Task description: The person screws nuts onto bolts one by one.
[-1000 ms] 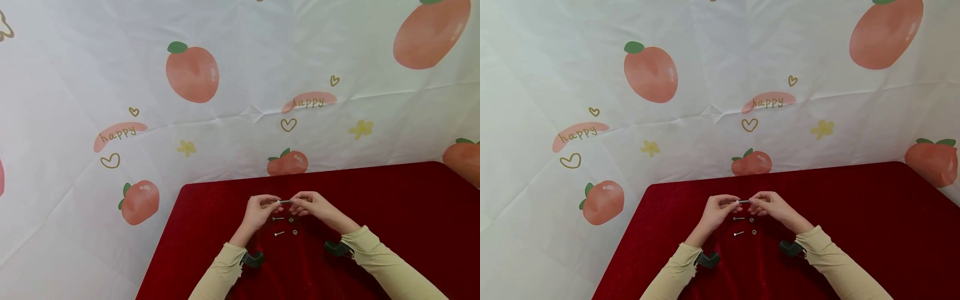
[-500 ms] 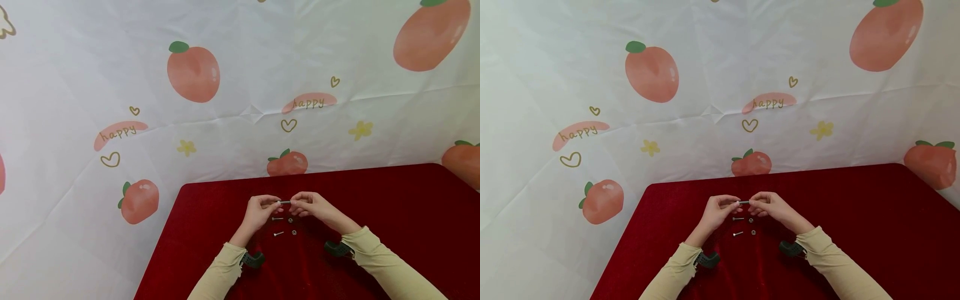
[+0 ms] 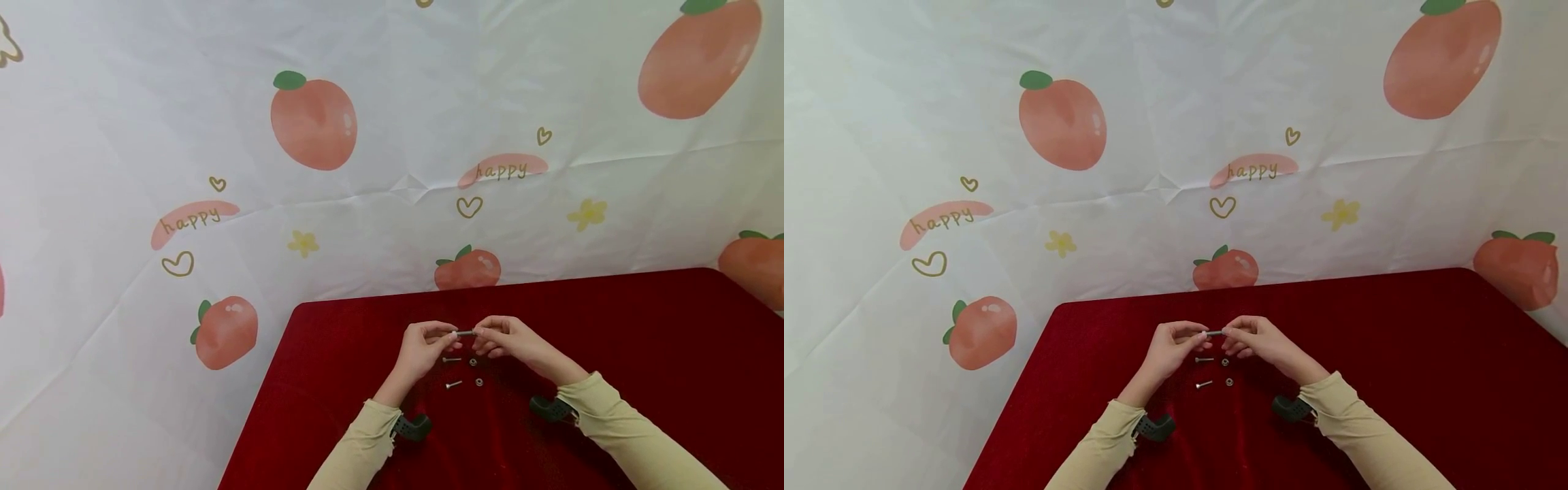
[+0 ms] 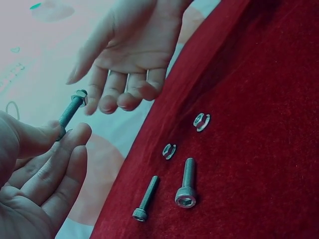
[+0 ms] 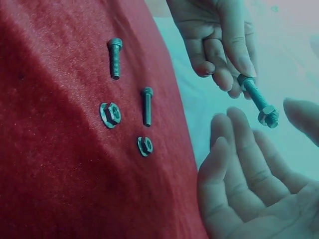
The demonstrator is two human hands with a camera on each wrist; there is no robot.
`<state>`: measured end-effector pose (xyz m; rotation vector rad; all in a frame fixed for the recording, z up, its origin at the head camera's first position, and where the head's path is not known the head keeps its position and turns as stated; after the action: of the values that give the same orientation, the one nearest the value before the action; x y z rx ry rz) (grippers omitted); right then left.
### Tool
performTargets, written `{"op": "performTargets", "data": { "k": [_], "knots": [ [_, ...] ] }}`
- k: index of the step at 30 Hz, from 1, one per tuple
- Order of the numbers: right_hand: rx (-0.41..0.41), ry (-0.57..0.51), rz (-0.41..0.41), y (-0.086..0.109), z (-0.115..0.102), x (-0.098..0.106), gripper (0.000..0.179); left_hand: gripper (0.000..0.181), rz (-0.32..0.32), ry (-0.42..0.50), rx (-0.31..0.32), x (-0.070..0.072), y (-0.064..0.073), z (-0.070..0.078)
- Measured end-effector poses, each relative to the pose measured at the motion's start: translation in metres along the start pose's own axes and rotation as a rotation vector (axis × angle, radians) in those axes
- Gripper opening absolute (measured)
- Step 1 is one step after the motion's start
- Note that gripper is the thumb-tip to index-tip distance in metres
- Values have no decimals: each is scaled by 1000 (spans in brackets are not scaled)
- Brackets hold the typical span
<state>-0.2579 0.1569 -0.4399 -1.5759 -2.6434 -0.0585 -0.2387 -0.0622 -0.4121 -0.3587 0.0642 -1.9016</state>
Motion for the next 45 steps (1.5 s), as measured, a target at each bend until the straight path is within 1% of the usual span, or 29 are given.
{"op": "performTargets", "data": {
  "k": [4, 7, 12, 14, 18, 20, 23, 27, 29, 32, 36, 39, 42, 45],
  "knots": [
    [47, -19, 2, 1, -2, -1, 37, 17, 10, 0, 4, 1, 1, -1],
    [60, -17, 2, 1, -1, -2, 34, 17, 8, 5, 3, 1, 1, -1],
    [22, -12, 7, -1, 1, -3, 41, 16, 8, 4, -2, 1, 1, -1],
    [23, -21, 14, -1, 0, -4, 44, 16, 9, 1, -1, 1, 1, -1],
    [64, -27, 18, -1, -2, -3, 44, 18, 5, 5, -5, 2, 2, -1],
    [76, -17, 22, -2, -3, -3, 40, 19, 4, 9, -5, 2, 1, 0],
    [55, 4, 28, -4, -1, -4, 38, 18, 7, 9, -4, 2, 1, -1],
    [8, 0, 29, -5, 1, -5, 44, 19, 9, 8, -3, 3, 1, -1],
    [11, -12, 28, -4, 1, -6, 45, 19, 10, 11, -7, 3, 0, -2],
    [32, -23, 34, -3, -2, -5, 41, 19, 10, 12, -9, 3, 0, -1],
    [41, 9, 40, -3, -5, -5, 36, 19, 6, 8, -6, 3, 0, 1],
    [22, 26, 31, -4, -5, -5, 39, 19, 6, 1, -7, 3, 1, 2],
    [6, 10, 29, -4, -5, -5, 43, 20, 4, -5, -12, 3, 1, 3],
    [28, -15, 31, -4, -4, -5, 44, 20, 1, 1, -7, 3, 1, 2]
  ]
}}
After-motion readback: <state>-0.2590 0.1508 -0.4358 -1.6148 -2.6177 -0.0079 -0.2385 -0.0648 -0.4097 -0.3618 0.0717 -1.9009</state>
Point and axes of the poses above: each hand's wrist, its own y-axis away from the middle knuckle, its own x-axis out of the back of the hand, z = x × y, the point moved 1 cm from there along -y, towards the middle knuckle, and after that the axes turned 3 degrees about -y, right-handed, at the moved point
